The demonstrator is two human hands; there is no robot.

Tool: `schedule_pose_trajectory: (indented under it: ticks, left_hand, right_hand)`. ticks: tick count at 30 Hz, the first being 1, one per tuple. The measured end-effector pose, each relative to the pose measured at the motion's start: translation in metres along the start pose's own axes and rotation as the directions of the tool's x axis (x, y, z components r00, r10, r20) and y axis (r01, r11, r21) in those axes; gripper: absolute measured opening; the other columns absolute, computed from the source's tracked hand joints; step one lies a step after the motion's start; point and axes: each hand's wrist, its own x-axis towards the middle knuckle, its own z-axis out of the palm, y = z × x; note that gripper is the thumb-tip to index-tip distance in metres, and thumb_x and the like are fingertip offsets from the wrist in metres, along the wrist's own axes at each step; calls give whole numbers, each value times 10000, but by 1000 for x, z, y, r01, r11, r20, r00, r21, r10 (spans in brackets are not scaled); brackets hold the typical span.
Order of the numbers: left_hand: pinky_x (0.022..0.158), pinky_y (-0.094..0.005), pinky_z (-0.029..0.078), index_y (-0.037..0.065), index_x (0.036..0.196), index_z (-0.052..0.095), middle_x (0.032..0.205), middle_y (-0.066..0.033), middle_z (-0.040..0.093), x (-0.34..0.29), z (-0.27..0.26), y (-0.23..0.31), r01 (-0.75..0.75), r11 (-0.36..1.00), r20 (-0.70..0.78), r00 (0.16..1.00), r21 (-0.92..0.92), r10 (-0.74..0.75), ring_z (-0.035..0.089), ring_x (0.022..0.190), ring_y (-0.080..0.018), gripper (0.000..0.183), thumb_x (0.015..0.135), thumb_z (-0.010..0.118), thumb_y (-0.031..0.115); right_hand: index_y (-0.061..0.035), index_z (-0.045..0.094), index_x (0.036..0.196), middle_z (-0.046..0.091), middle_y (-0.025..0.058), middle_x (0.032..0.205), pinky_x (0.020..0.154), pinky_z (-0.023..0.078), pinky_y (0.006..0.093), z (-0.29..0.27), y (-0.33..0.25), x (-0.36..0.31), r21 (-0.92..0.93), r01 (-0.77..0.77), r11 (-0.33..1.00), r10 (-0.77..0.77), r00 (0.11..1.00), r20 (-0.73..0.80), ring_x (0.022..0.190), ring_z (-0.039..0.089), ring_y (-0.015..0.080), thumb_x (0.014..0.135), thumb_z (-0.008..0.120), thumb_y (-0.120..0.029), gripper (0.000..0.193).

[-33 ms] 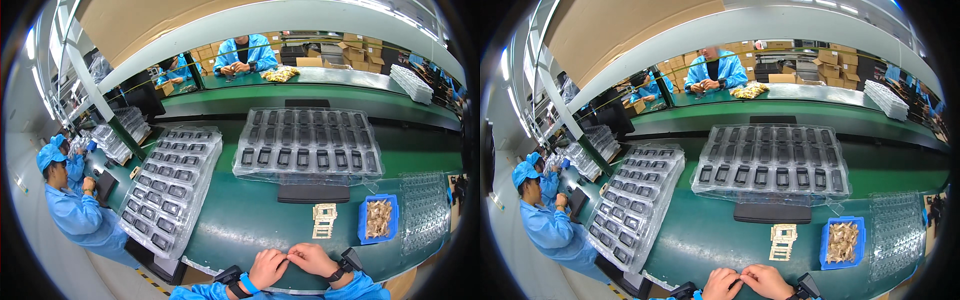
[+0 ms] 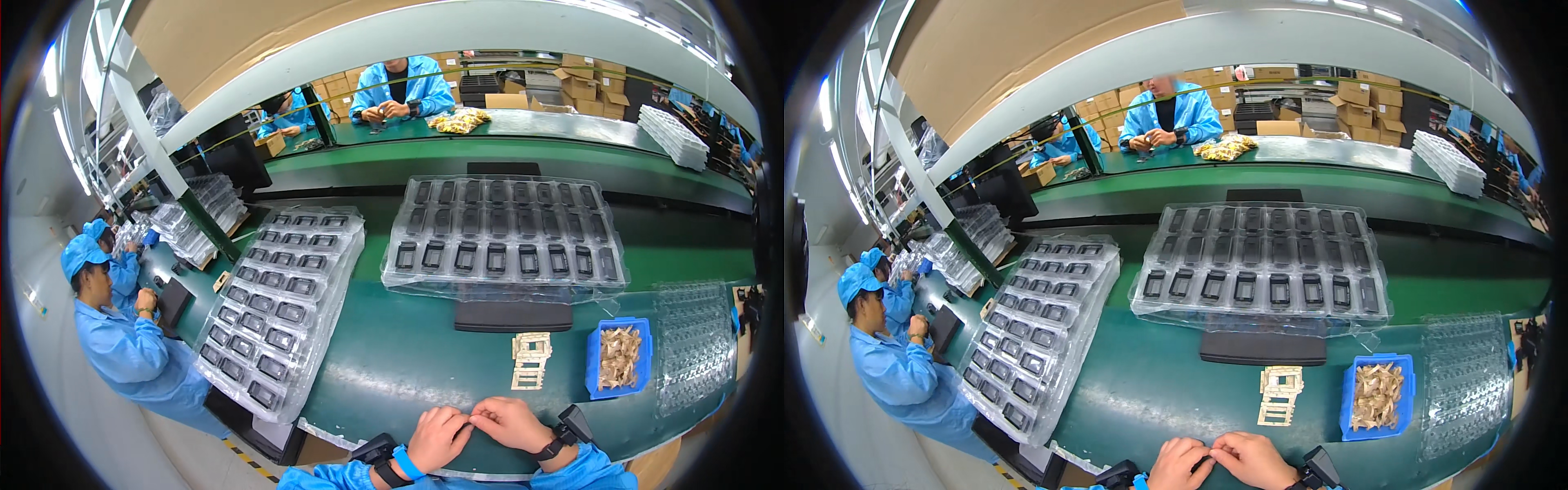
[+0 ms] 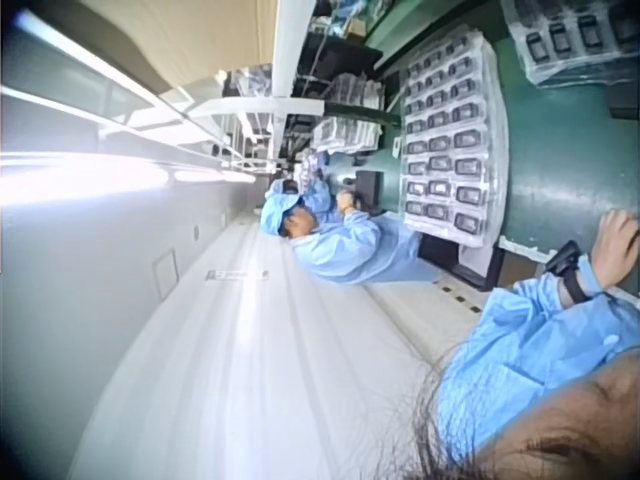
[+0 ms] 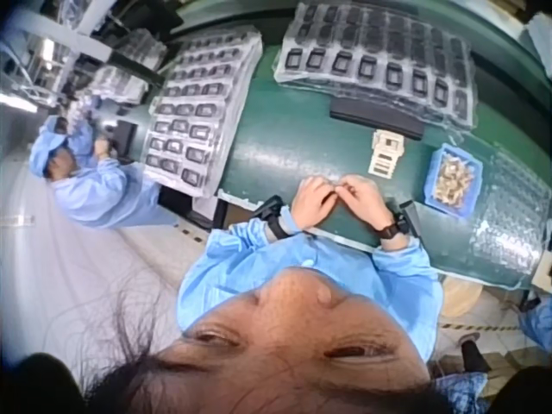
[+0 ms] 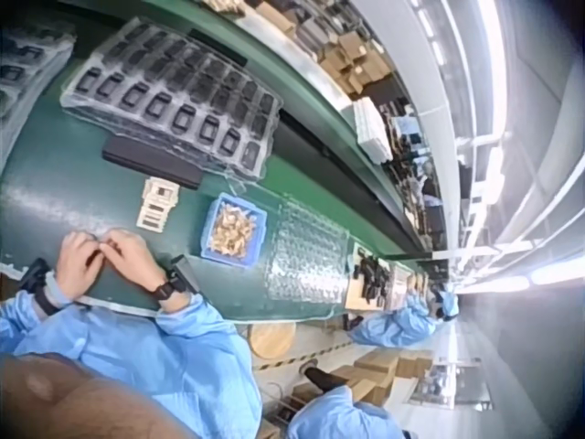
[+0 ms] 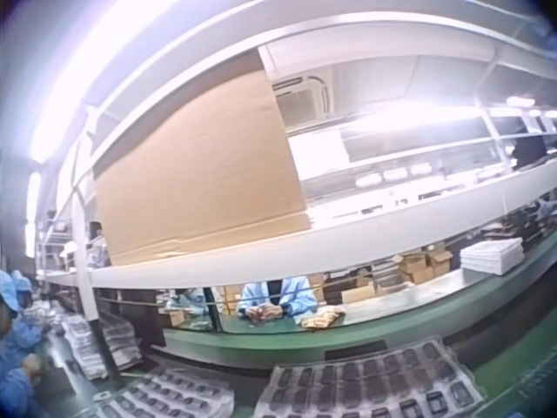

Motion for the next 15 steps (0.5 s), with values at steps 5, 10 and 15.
schedule_pose_trajectory:
  ticks: [5,10,15]
  left_hand:
    - [730,-368,419,91,957,656,913,-38,589,-1,0,0,-11,1000,-16,1000,-10,11,566,851,-251,148,834,702,160]
    - [739,-372,423,84,971,648,943,-46,583,-3,1,-3,-28,1000,-8,1000,7,28,560,859,-261,158,837,693,157]
    - [742,-374,426,76,974,644,954,-54,576,-4,3,-4,-38,999,-19,999,-4,38,559,860,-264,164,836,692,151]
  right_hand:
    - [-25,676,945,677,108,802,632,531,293,0,-1,0,-10,-35,999,35,999,2,706,676,193,879,700,-172,163]
    - [-20,676,939,674,99,790,623,529,277,3,-1,-1,36,-31,999,30,1000,3,692,670,167,869,710,-153,154]
    - [-16,678,931,671,85,773,618,527,266,2,3,-3,33,-65,997,65,998,-12,676,661,145,862,715,-143,149]
